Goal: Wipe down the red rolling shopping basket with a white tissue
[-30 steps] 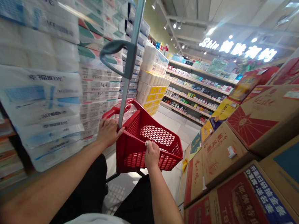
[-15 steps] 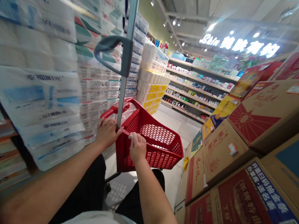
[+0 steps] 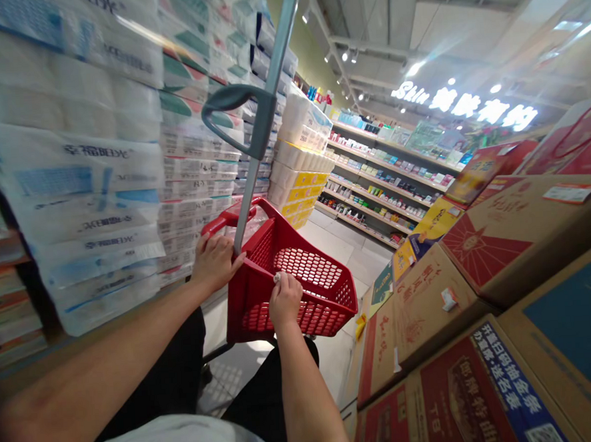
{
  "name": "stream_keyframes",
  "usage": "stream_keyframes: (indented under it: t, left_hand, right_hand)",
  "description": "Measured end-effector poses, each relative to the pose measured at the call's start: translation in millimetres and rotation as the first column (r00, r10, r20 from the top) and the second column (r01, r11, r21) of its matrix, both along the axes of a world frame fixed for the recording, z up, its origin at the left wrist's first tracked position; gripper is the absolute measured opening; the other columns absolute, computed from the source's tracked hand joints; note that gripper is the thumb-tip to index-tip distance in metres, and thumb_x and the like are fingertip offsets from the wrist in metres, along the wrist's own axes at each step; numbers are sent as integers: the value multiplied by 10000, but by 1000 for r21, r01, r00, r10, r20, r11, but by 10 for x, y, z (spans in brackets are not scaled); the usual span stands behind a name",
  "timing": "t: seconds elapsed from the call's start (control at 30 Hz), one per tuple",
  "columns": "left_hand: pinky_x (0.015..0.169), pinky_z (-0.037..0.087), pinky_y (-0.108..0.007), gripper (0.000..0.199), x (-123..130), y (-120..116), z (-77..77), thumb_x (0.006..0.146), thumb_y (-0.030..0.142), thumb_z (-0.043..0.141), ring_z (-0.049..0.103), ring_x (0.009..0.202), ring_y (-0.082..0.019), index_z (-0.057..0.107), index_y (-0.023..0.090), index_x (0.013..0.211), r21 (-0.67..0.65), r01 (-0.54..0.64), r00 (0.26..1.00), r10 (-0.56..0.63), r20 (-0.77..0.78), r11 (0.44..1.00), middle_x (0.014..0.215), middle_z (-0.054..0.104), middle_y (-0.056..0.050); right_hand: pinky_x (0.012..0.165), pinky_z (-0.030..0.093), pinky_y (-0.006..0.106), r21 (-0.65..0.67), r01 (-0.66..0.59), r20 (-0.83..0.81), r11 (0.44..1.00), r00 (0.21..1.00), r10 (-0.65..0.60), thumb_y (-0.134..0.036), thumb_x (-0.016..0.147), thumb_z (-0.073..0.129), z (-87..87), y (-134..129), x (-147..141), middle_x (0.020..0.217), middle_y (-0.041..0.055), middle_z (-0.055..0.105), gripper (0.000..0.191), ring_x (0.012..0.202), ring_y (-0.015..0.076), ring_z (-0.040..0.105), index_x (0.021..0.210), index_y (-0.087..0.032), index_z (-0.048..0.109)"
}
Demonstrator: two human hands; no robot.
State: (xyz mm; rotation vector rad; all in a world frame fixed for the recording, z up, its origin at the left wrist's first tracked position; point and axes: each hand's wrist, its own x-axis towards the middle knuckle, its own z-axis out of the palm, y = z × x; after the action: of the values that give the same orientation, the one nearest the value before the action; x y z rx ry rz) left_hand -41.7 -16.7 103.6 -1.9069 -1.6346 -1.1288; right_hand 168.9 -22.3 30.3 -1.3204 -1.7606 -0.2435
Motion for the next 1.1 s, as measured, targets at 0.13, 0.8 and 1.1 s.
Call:
stream_keyframes:
  t: [0.13, 0.8, 1.1]
  left_hand:
    - [1166, 164, -477, 399, -30, 5, -10, 881, 479, 448, 456, 1235, -303, 606, 190, 1104, -6, 2, 1000, -2, -12, 1000, 1165, 609, -125]
    - [1157, 177, -478, 398, -90, -12, -19, 886, 452, 453, 453, 1226, -302, 599, 157, 1109, -1, -26, 998, 25, -55, 1000, 1153, 607, -136]
    - [1159, 185, -465, 388, -86, 4, -33, 889, 457, 461, 463, 1219, -293, 618, 159, 1082, 28, -23, 999, 25, -48, 999, 1138, 614, -124]
  right_hand:
    - [1090, 343, 449, 55, -130, 96, 990, 988, 125, -102, 836, 407, -45, -75, -183, 1442, 104, 450, 590, 1343, 240, 379, 1419, -184, 427]
    - [1069, 410, 361, -38, -333, 395, 942, 861, 320, -90, 882, 489, -340, -74, -156, 1259, 60, 631, 433, 1233, 229, 462, 1280, -201, 618]
    - [923, 478, 340, -243, -284, 429, 927, 826, 366, -59, 843, 506, -365, -142, -243, 1150, 42, 670, 476, 1048, 226, 520, 1252, -268, 627]
